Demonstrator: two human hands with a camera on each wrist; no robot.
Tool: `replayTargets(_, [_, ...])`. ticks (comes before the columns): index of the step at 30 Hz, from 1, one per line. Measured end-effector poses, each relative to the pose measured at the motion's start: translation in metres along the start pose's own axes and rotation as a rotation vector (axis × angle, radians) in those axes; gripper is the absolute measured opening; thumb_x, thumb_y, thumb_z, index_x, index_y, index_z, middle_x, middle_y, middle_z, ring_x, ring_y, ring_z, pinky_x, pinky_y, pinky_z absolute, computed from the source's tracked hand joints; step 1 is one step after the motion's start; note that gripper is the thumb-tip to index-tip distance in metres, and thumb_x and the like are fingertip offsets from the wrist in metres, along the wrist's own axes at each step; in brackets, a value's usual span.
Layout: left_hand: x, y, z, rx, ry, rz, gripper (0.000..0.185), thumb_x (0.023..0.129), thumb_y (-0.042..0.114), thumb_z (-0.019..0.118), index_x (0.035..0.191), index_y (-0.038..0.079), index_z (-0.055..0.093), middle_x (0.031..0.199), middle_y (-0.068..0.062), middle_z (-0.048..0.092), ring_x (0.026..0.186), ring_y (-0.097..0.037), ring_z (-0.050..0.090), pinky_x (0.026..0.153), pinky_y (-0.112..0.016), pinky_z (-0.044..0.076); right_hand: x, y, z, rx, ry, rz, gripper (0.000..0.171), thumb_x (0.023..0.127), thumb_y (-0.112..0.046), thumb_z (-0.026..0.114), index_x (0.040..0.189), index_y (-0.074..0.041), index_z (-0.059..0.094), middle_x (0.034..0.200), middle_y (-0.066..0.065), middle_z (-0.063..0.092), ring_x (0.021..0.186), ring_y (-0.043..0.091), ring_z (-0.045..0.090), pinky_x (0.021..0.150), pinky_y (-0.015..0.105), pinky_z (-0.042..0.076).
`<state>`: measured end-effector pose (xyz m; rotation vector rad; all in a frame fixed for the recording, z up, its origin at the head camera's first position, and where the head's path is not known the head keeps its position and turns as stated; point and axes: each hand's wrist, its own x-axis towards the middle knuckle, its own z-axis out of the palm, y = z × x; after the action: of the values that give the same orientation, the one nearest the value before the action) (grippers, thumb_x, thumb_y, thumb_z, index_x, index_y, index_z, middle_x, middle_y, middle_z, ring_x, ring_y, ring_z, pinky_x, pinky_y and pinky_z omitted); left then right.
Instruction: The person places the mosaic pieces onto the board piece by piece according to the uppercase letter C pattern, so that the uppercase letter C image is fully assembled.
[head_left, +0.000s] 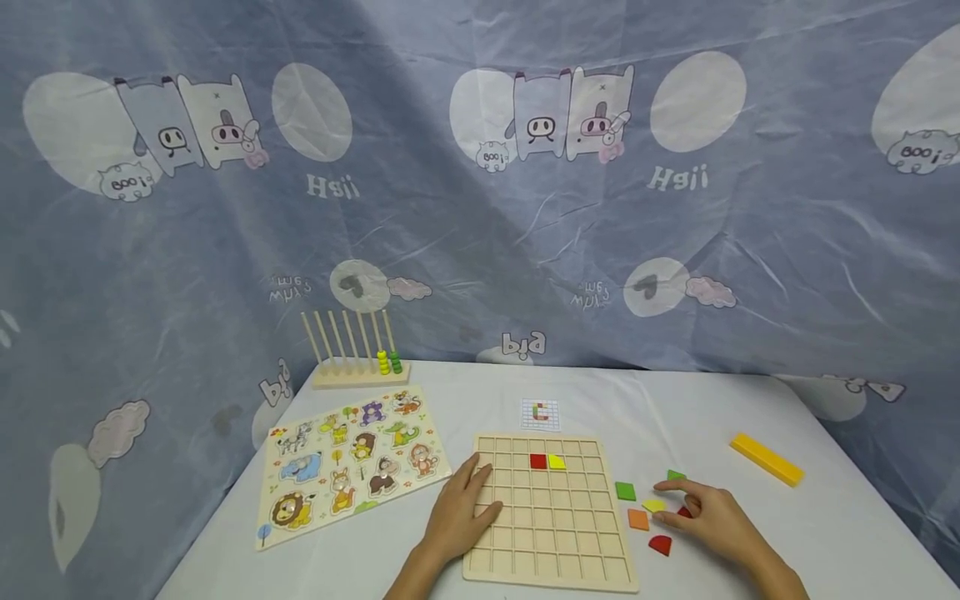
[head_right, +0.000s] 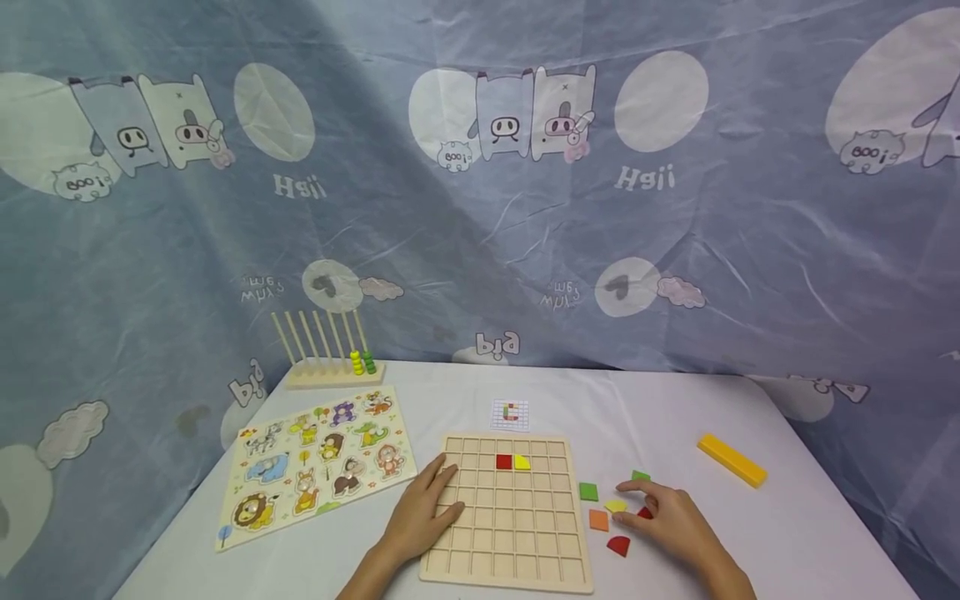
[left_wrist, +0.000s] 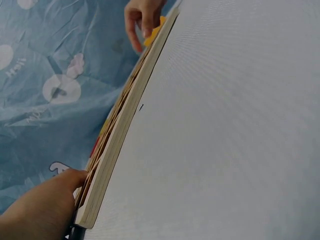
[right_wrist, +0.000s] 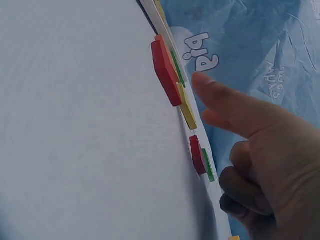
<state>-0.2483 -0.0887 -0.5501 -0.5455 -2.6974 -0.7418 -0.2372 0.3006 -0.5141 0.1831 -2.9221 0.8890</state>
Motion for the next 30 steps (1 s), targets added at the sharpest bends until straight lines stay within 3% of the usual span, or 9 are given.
replayTargets(6, [0.000, 0.000, 0.000, 0.000, -0.002, 0.001, 0.057, 0.085, 0.044, 0.053, 0.132, 0.013, 0.044, 0.143, -0.011, 0.031, 0.128, -0.029, 0.034, 0.098, -0.048, 0.034, -0.002, 0.003, 0.006, -0.058, 0.006, -0.010, 0.044, 0.064, -0.056, 0.069, 0.096, -0.027, 0.064, 0.051, -0.007, 0.030, 0.043, 0.004, 0.026, 0.042, 0.019, 0.020])
replayTargets(12, [0.000, -0.001, 0.000, -0.003, -0.007, -0.004, 0.057, 0.085, 0.044, 0.053, 0.133, 0.014, 0.044, 0.143, -0.011, 0.030, 0.128, -0.029, 0.033, 0.098, -0.048, 0.034, 0.000, 0.007, 0.007, -0.097, 0.068, -0.023, 0.042, 0.065, -0.054, 0.070, 0.094, -0.025, 0.064, 0.052, -0.007, 0.033, 0.044, 0.004, 0.027, 0.043, 0.019, 0.021])
replayTargets(22, [0.002, -0.001, 0.001, 0.001, -0.010, -0.007, 0.057, 0.085, 0.044, 0.053, 0.133, 0.014, 0.044, 0.144, -0.011, 0.030, 0.129, -0.028, 0.033, 0.098, -0.047, 0.033, 0.001, 0.011, 0.006, -0.079, 0.080, -0.038, 0.037, 0.067, -0.051, 0.070, 0.093, -0.025, 0.065, 0.051, -0.007, 0.033, 0.044, 0.003, 0.026, 0.043, 0.018, 0.022])
replayTargets(30, [0.000, -0.002, 0.002, 0.005, -0.005, -0.006, 0.057, 0.085, 0.045, 0.053, 0.133, 0.014, 0.044, 0.144, -0.010, 0.030, 0.129, -0.028, 0.033, 0.098, -0.048, 0.034, 0.009, -0.009, -0.001, -0.058, 0.118, -0.076, 0.031, 0.071, -0.043, 0.071, 0.095, -0.025, 0.065, 0.048, -0.006, 0.032, 0.038, 0.005, 0.027, 0.040, 0.018, 0.022])
